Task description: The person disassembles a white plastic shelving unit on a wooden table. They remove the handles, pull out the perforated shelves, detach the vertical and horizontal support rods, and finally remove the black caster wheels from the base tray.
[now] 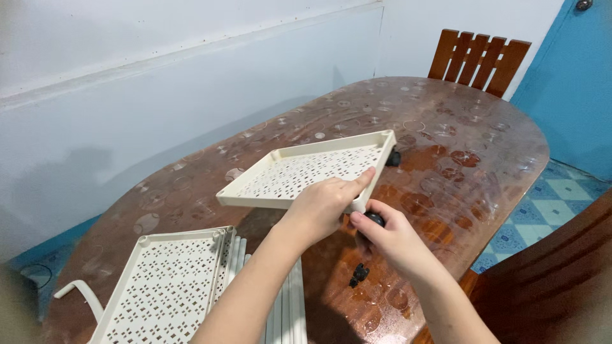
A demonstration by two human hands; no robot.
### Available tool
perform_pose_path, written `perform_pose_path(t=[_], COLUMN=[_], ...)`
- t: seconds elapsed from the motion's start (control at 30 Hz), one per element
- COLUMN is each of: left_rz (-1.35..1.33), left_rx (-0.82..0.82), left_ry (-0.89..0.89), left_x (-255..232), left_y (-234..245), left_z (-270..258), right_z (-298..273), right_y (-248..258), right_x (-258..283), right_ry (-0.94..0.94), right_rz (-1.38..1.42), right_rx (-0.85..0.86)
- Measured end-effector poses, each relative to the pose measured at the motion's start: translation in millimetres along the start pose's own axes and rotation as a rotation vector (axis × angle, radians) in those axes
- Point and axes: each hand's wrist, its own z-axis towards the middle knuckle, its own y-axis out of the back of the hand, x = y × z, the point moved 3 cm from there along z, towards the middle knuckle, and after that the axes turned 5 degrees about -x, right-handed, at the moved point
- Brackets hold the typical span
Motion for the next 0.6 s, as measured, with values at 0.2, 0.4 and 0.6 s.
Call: perform_pose_path(t=[0.2, 0.4, 0.6], left_rz=[-0.151, -0.208, -0.255], left_rx=[0.016, 0.030, 0.031], left_ry=[0.094, 0.121, 0.098], left_x=[3, -1, -2], left_y=[-1, -3, -4], left_z=[-2, -2, -3], right_z=[-11, -20, -20], right_y=[-5, -14, -12], right_x=[20, 19, 11], right_ry=[0.602, 0.792, 0.627], right_rz=[-0.734, -0.742, -0.707], right_rx=[-0.261, -0.448, -0.469])
